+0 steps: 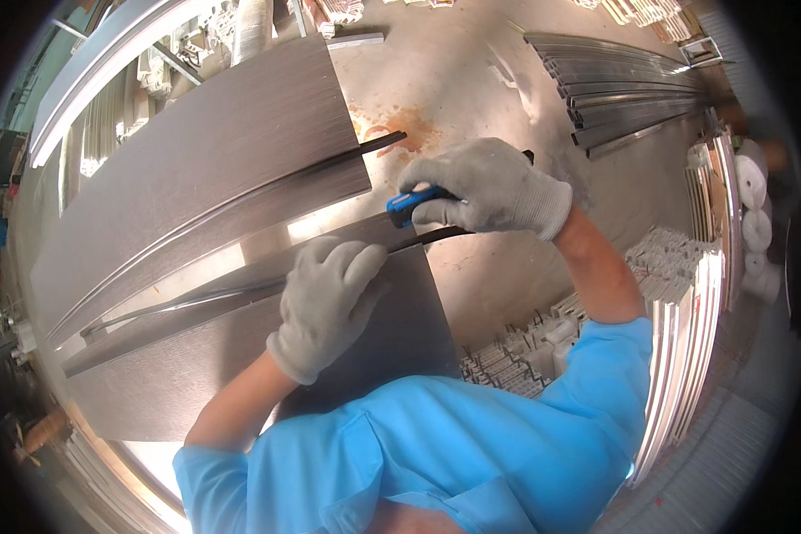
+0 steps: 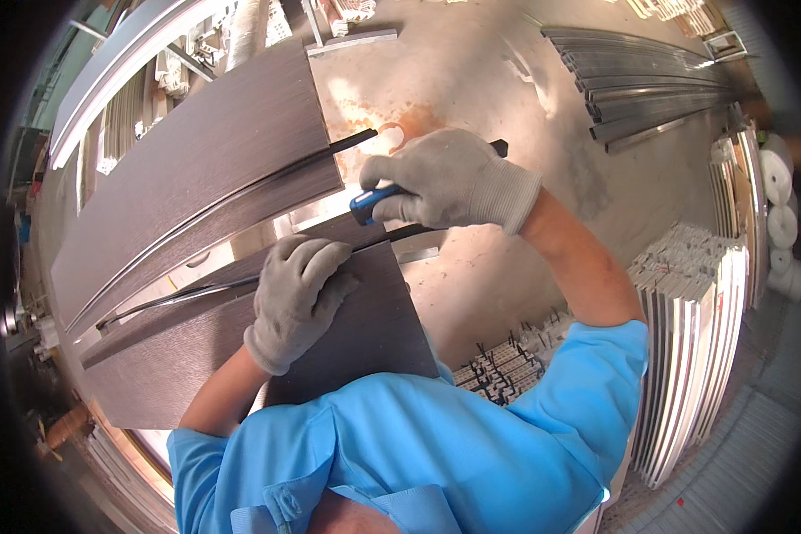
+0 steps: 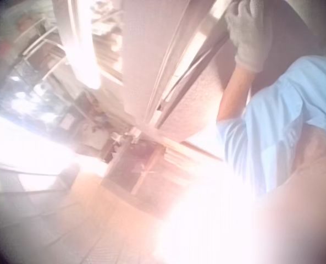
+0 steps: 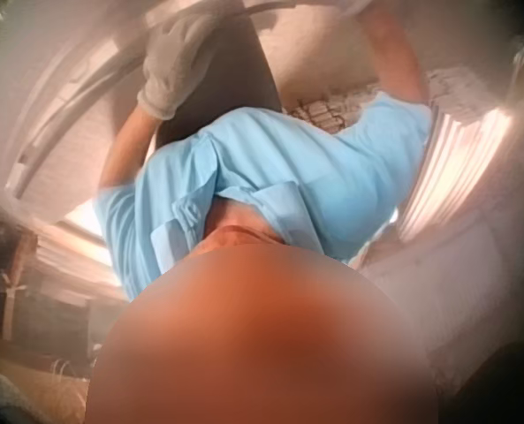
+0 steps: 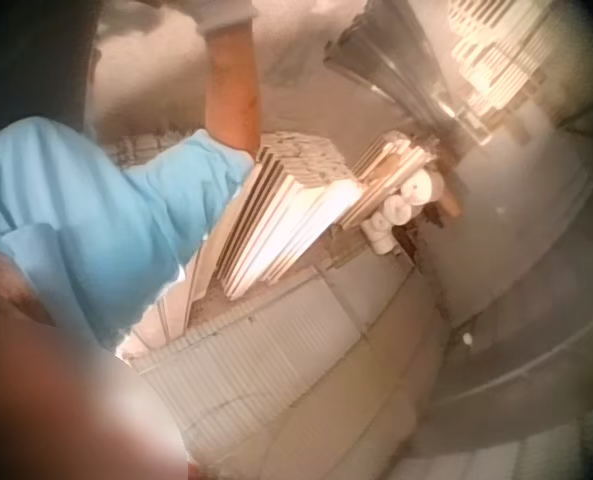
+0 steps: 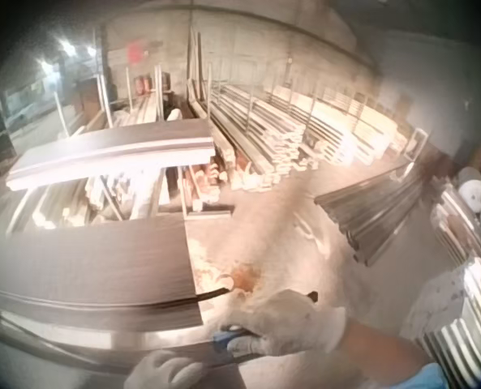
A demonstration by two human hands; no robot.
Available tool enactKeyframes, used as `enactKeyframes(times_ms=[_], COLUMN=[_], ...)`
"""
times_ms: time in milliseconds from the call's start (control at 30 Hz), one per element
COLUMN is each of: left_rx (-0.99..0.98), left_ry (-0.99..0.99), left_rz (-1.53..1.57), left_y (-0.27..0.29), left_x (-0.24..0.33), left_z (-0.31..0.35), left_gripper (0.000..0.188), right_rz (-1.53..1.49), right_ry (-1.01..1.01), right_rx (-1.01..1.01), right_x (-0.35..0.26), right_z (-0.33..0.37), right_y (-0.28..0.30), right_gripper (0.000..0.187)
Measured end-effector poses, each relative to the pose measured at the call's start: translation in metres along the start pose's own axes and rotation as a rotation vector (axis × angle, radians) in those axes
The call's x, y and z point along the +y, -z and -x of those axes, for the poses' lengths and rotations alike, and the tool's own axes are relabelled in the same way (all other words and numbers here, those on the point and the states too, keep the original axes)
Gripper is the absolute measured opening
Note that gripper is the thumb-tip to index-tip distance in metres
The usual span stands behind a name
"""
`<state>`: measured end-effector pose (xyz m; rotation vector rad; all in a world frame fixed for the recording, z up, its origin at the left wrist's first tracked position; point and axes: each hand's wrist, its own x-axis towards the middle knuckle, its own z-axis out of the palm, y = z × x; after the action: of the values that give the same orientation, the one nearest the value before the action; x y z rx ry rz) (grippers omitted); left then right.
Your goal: The person removes protective film from long, dark-colored panels using a blue utility knife. They lift each panel, score the film, peel it off, and place the panel back into a stack. The process is repeated for multiple panels.
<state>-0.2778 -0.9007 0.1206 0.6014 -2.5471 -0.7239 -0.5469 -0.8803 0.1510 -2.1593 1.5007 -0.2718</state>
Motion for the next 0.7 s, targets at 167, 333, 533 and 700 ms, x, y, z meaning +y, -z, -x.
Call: enactKeyframes(times_ms=[167, 333, 533, 700], left_rx=[0.127, 0.202, 0.173, 0.119], left_ry=[-0.022, 0.141, 0.138, 0.144], left_rz=[-0.015, 0.095, 0.003, -0.254], left_y=[0.005, -0.005, 0.019, 0.115], left_x=[-0.006, -0.005, -0.018, -0.078], left_z=[0.017, 0.022, 0.031, 0.089], left_gripper=[0.049, 0.060, 0.039, 0.020], right_rz=[0.104, 0.096, 0.107, 0.020], right_ry=[0.061, 0.235, 0.197, 0.193], right_rx=[-0.038, 0.076, 0.000, 0.051], right_x=[-0.004, -0.020, -0.022, -0.012], right_z=[-0.003, -0.027, -0.029, -0.018], right_y=[-0.003, -0.023, -0.028, -0.015], right_gripper=[0.024, 0.023, 0.025, 0.030])
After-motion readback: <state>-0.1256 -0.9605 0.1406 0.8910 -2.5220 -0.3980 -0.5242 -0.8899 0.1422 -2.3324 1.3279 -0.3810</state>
